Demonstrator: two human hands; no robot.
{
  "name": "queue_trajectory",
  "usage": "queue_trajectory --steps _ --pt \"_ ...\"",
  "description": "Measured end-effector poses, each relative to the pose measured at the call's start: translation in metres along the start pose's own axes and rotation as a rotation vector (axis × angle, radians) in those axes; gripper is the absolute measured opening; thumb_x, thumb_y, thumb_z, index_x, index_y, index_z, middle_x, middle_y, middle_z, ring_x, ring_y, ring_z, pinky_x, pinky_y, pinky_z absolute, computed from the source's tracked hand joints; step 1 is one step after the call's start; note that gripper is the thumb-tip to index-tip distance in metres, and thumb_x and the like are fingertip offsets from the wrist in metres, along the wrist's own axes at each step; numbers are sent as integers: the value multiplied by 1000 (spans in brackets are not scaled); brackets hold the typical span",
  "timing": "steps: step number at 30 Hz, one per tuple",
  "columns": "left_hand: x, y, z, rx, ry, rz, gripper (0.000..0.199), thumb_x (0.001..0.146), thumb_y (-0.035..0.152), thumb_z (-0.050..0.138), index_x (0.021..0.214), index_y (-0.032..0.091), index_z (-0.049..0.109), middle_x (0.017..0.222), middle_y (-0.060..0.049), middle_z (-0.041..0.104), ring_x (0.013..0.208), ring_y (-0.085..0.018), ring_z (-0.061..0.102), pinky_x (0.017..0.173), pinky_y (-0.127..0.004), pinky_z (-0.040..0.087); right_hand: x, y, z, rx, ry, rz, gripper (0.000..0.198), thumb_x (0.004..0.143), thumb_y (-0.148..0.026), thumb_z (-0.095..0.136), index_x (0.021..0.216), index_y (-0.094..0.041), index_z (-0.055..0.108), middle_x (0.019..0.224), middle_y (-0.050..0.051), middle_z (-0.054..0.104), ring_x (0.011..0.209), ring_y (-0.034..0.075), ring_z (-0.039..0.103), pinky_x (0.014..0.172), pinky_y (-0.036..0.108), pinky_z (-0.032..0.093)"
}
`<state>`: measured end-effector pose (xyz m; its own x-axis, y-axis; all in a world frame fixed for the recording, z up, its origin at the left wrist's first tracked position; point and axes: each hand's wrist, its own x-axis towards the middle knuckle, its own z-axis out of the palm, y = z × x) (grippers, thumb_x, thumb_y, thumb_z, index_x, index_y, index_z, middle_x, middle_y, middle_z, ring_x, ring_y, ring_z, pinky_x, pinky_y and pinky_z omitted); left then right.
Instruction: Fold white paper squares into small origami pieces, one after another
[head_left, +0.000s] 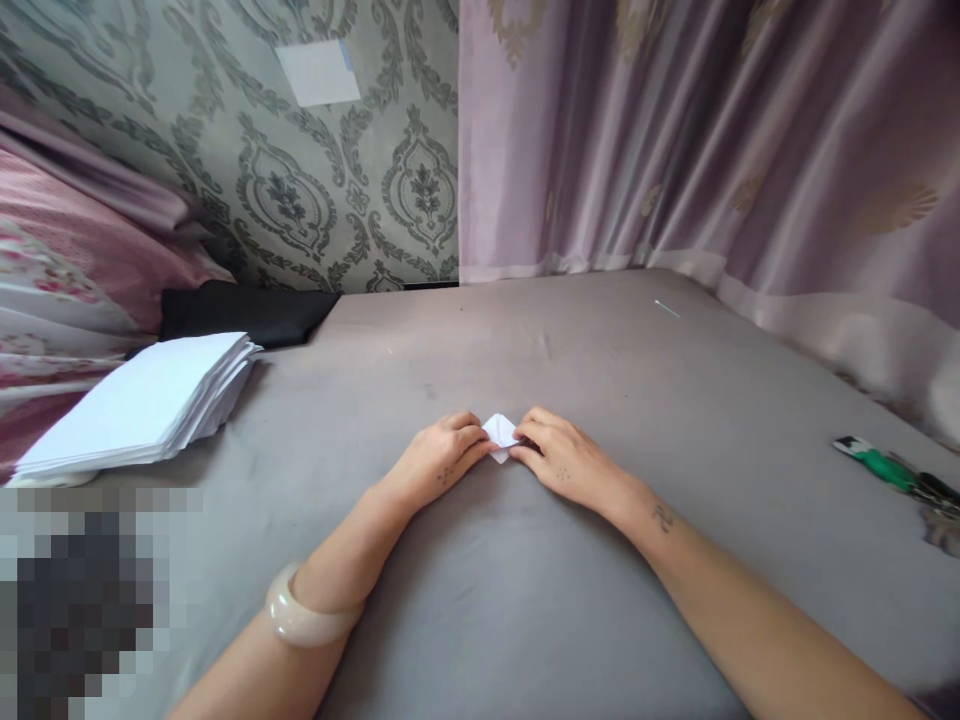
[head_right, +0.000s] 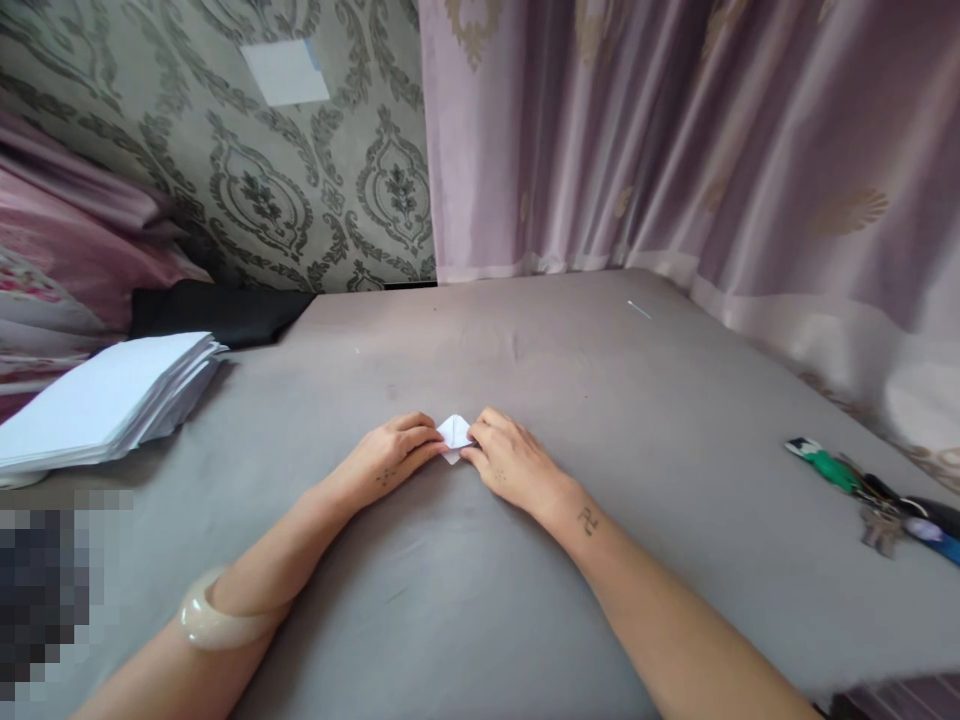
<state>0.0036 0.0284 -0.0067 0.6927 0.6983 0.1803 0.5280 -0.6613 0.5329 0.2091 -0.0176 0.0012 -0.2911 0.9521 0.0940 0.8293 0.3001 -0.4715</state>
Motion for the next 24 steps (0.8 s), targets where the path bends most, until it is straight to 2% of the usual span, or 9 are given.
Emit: queue_trajectory --steps 2,6,10,16,24 --pt "0 0 0 -10 9 1 34 93 40 41 98 21 68 101 -8 62 89 -19 59 82 -29 43 0 -1 1 -27 12 0 19 91 -27 48 90 -19 65 94 6 60 83 16 58 76 29 42" --pt "0 -4 2 -56 25 -54 27 84 42 56 97 22 69 98 -7 62 77 -17 59 71 -28 45 -1 -3 2 -83 25 -27 23 93 -25 44 90 -19 66 93 7 60 83 17 58 75 30 42" --pt "2 -9 2 -138 57 -95 24 87 36 52 89 21 70 92 -6 63 73 -15 59 71 -26 44 -2 -4 2 -110 25 -37 25 94 -25 41 90 -18 65 94 8 60 84 18 58 74 30 42" --pt "4 -4 2 -197 103 -178 23 85 32 53 77 20 70 83 -5 62 71 -15 57 69 -25 41 0 -6 3 -42 41 78 27 94 -25 42 87 -19 67 92 7 60 79 16 59 73 29 42" --pt "6 4 2 -179 115 -270 24 85 29 49 78 19 70 84 -6 62 68 -15 56 66 -25 39 5 -2 6 80 95 154 29 92 -28 45 77 -19 67 87 5 62 77 15 59 74 28 41"
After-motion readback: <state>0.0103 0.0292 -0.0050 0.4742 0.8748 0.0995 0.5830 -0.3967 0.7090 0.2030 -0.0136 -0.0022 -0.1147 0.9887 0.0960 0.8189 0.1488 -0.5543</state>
